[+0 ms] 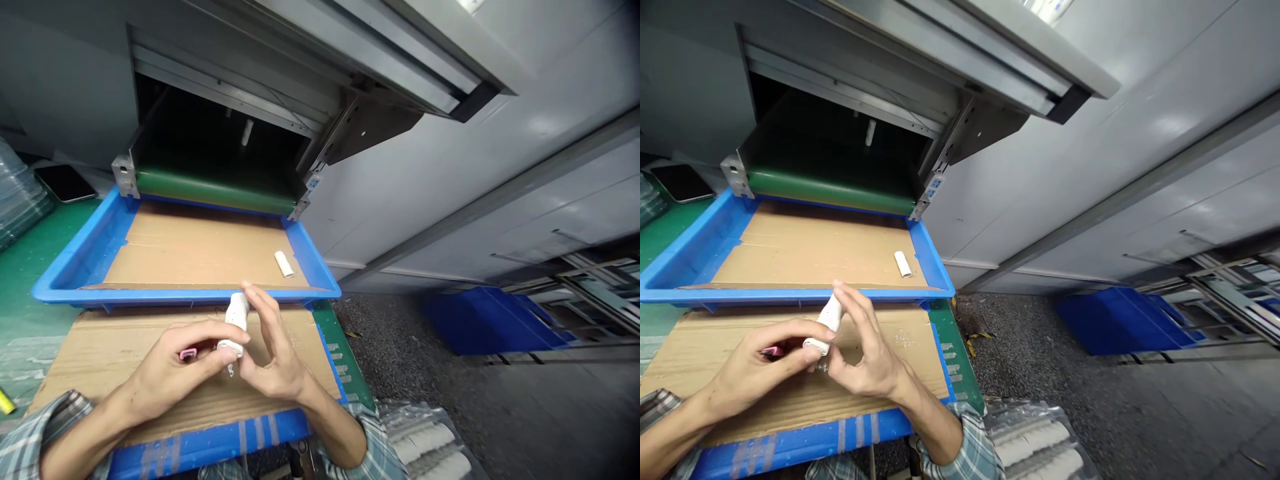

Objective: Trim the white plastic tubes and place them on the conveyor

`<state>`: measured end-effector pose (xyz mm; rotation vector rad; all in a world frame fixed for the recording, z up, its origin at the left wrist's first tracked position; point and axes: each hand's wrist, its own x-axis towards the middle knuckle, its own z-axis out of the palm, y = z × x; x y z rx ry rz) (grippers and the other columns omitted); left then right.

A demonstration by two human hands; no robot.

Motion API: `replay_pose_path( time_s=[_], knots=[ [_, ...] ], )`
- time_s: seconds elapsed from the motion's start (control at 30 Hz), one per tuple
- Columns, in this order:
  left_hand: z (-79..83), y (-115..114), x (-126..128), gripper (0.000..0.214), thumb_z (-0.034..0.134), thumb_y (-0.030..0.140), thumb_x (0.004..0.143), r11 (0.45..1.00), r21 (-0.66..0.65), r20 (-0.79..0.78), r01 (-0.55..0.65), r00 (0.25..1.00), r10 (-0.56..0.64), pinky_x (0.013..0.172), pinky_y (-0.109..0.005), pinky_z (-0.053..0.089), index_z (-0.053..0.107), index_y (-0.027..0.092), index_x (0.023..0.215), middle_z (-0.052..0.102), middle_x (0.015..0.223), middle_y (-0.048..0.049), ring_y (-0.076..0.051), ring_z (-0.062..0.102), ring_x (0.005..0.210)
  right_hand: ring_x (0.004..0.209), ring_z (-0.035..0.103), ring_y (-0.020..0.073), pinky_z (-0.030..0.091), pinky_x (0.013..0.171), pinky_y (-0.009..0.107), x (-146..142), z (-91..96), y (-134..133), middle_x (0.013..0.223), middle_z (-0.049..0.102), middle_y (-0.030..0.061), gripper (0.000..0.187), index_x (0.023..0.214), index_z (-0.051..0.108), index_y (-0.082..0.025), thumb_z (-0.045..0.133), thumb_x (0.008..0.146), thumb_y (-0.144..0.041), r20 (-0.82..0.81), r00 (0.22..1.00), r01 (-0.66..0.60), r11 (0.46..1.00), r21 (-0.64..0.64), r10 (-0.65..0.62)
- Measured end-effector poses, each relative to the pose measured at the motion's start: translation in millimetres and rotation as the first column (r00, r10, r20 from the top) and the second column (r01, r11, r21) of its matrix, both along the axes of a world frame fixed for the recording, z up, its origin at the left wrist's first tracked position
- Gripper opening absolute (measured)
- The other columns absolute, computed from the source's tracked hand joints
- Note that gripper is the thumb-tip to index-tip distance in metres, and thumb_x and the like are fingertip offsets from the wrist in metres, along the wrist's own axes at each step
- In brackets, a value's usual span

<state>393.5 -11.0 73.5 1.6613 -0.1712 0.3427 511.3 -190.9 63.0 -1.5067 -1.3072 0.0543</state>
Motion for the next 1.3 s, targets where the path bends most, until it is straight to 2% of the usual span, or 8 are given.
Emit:
replay_pose_path(
  time_s=[0.07,0.17,0.27,0.4,0.57,0.97,1.1,1.3],
  knots=[
    [-3.1,0,0,0.023,0.073,0.021,0.099,0.999,0.033,0.097,0.009,0.995,-0.012,0.076,-0.017,0.061,0.081,0.03,0.118,0.084,0.099,-0.0008,-0.013,0.078,0.083,0.166,0.026,0.0313,0.029,0.135,0.058,1,2.7,0,0.178,0.029,0.0057,0.074,0.168,0.033,-0.033,0.065,0.101,-0.033,-0.226,0.974,-0.015,0.999,0.032,0.022],
    [-7.9,-2,1,0.024,0.071,0.022,0.101,0.993,0.109,0.222,0.038,0.973,-0.061,0.074,-0.019,0.059,0.08,0.029,0.121,0.082,0.094,-0.0018,-0.012,0.075,0.079,0.149,0.055,0.03,0.045,0.125,0.056,1,6.6,2,0.165,0.051,0.0141,0.061,0.164,0.037,-0.028,0.054,0.109,-0.047,-0.646,0.739,-0.187,0.979,0.076,0.191],
    [-7.5,-2,1,0.025,0.059,0.036,0.108,0.996,0.091,0.207,-0.004,0.978,-0.015,0.058,-0.019,0.052,0.081,0.025,0.115,0.074,0.076,-0.0002,-0.01,0.065,0.06,0.119,0.076,0.0261,0.061,0.108,0.048,0,8.9,5,0.132,0.075,0.0153,0.061,0.159,0.045,-0.021,0.06,0.108,-0.05,-0.771,0.595,-0.272,0.96,0.073,0.227],
    [-4.6,1,1,0.04,0.065,0.057,0.101,0.97,0.001,0.036,-0.245,0.969,0.245,0.044,-0.019,0.034,0.065,0.022,0.12,0.045,0.059,0.01,-0.009,0.038,0.047,0.107,0.079,0.0219,0.066,0.096,0.039,-2,9.1,6,0.124,0.077,0.0116,0.06,0.154,0.049,-0.024,0.071,0.102,-0.046,-0.609,0.777,-0.138,0.987,0.083,0.16],
    [-14.3,4,-2,0.038,0.049,0.059,0.108,0.972,0.089,-0.069,-0.217,0.972,0.223,0.054,-0.022,0.04,0.052,0.022,0.117,0.046,0.075,0.0067,-0.011,0.042,0.059,0.11,0.078,0.0235,0.063,0.103,0.043,-3,6.8,4,0.118,0.08,0.0089,0.039,0.129,0.065,-0.025,0.081,0.096,-0.04,-0.393,0.912,0.13,0.991,0.008,-0.116],
    [-11.2,7,2,0.043,0.047,0.043,0.11,0.894,0.338,0.046,-0.292,0.955,0.294,0.052,-0.02,0.036,0.05,0.021,0.074,0.044,0.063,0.0074,-0.009,0.041,0.053,0.109,0.077,0.0212,0.062,0.101,0.037,-3,7.7,4,0.119,0.08,0.0065,0.033,0.127,0.067,-0.025,0.079,0.096,-0.027,-0.225,0.946,0.226,0.973,-0.049,-0.232],
    [-11.3,6,2,0.049,0.059,0.051,0.105,0.832,0.428,0.125,-0.354,0.934,0.333,0.047,-0.019,0.028,0.043,0.021,0.069,0.035,0.057,0.01,-0.007,0.032,0.049,0.112,0.076,0.0227,0.062,0.1,0.04,-2,11.4,4,0.121,0.079,0.007,0.028,0.124,0.07,-0.025,0.077,0.097,-0.024,-0.092,0.971,0.214,0.975,-0.06,-0.219],
    [-7.8,2,2,0.046,0.06,0.056,0.104,0.708,0.542,0.327,-0.452,0.89,0.318,0.047,-0.02,0.034,0.051,0.021,0.076,0.049,0.058,0.0087,-0.007,0.04,0.047,0.114,0.075,0.0239,0.06,0.1,0.045,1,11.7,6,0.124,0.08,0.0052,0.038,0.136,0.068,-0.031,0.072,0.1,-0.018,0.137,0.977,0.167,0.986,-0.031,-0.161]
  ],
)
